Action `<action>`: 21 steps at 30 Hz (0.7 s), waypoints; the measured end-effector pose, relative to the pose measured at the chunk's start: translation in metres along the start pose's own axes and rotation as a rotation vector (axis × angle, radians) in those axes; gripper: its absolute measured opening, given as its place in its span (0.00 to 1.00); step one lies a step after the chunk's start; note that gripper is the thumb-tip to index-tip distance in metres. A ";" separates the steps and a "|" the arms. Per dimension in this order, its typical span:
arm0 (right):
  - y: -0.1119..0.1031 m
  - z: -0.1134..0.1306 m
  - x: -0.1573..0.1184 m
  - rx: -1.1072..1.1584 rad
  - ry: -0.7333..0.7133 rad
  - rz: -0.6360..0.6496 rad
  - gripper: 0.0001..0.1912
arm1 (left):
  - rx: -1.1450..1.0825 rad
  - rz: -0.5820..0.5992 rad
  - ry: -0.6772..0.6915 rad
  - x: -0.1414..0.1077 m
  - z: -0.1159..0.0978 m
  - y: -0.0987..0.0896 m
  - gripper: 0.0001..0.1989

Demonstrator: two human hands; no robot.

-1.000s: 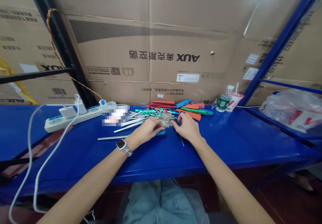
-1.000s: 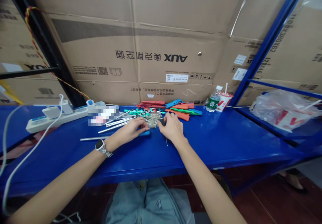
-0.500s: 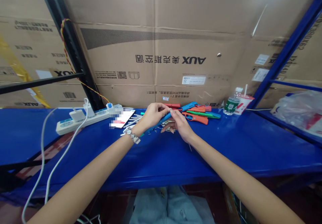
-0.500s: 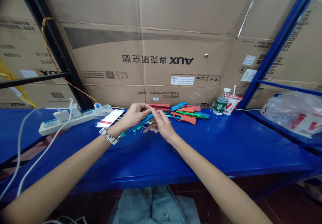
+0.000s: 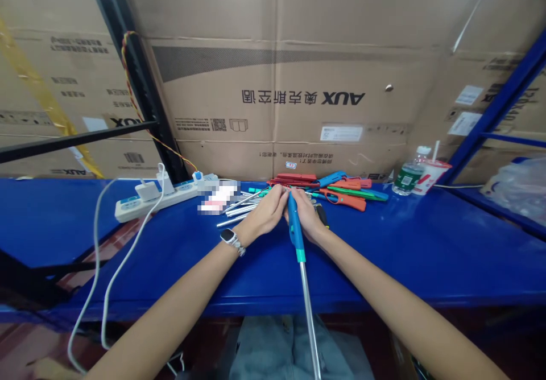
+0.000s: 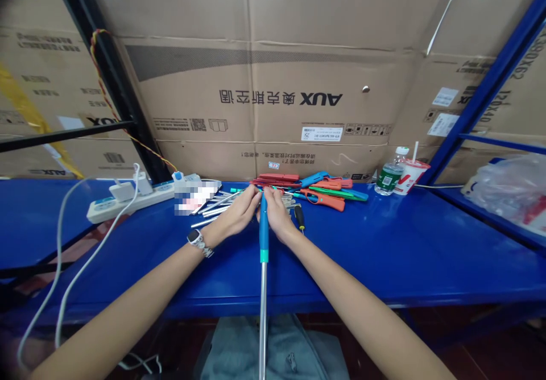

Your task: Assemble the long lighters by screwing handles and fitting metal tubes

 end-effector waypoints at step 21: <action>-0.004 -0.001 -0.008 -0.009 0.084 0.062 0.22 | 0.113 -0.018 -0.039 -0.003 -0.002 0.004 0.13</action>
Point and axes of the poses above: each hand's wrist, its own x-axis towards the middle knuckle, its own y-axis out of the palm, z = x × y, the point moved 2 cm from there along x, towards the middle knuckle, and after that the axes turned 1 degree about x, right-handed, at the moved point
